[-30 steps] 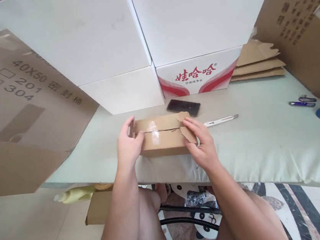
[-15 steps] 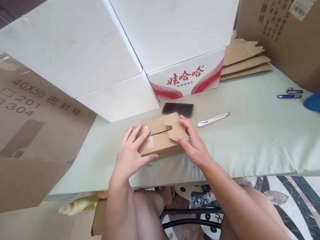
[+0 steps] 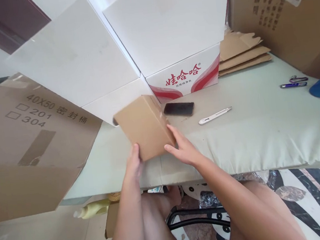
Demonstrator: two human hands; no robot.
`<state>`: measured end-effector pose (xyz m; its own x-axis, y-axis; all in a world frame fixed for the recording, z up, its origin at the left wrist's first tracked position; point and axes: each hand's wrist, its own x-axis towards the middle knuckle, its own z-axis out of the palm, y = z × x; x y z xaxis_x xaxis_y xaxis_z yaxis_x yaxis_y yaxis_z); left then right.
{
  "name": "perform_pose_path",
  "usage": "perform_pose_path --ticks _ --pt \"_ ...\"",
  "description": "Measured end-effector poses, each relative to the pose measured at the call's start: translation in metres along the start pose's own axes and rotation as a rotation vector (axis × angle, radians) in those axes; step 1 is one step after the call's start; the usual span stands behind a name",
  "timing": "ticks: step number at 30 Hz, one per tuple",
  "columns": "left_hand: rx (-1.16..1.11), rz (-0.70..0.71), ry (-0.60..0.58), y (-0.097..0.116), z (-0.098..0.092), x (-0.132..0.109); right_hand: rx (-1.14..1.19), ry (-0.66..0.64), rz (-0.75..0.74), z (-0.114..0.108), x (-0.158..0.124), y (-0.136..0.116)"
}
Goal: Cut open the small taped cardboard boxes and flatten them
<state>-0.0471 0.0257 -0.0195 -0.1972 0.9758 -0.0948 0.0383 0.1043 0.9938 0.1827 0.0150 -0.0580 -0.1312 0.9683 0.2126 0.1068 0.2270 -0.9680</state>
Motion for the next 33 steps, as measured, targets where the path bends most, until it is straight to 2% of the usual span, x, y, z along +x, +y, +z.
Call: perform_pose_path --ticks 3,6,9,14,17,19,22,26,29,32,33 --pt "-0.254 -0.259 -0.027 0.001 0.028 -0.004 -0.037 0.076 -0.116 -0.012 0.002 -0.01" --pt "-0.465 -0.432 -0.079 0.01 0.047 -0.009 -0.095 0.128 -0.288 -0.025 -0.002 -0.028" --pt "-0.604 -0.533 -0.173 0.017 0.059 -0.017 -0.233 0.231 -0.436 -0.029 -0.006 -0.049" --pt "-0.705 -0.595 -0.416 0.026 0.075 -0.051 -0.343 0.494 -0.53 -0.038 -0.011 -0.09" --pt "-0.756 -0.652 -0.592 0.026 0.085 -0.079 -0.357 0.502 -0.572 -0.054 -0.017 -0.115" --pt "-0.785 -0.724 -0.66 0.023 0.092 -0.092 -0.371 0.466 -0.564 -0.062 -0.02 -0.124" --pt "-0.795 -0.789 -0.599 0.014 0.104 -0.097 -0.383 0.449 -0.514 -0.066 -0.018 -0.115" --pt "-0.702 -0.744 -0.347 0.005 0.113 -0.079 -0.359 0.412 -0.518 -0.061 -0.008 -0.085" --pt "-0.391 -0.649 -0.299 0.003 0.104 -0.06 -0.354 0.351 -0.531 -0.058 -0.005 -0.071" --pt "-0.018 -0.475 -0.309 0.004 0.081 -0.041 -0.341 0.306 -0.493 -0.058 -0.006 -0.066" --pt "0.184 -0.287 -0.258 0.005 0.071 -0.035 -0.333 0.292 -0.47 -0.058 -0.007 -0.065"
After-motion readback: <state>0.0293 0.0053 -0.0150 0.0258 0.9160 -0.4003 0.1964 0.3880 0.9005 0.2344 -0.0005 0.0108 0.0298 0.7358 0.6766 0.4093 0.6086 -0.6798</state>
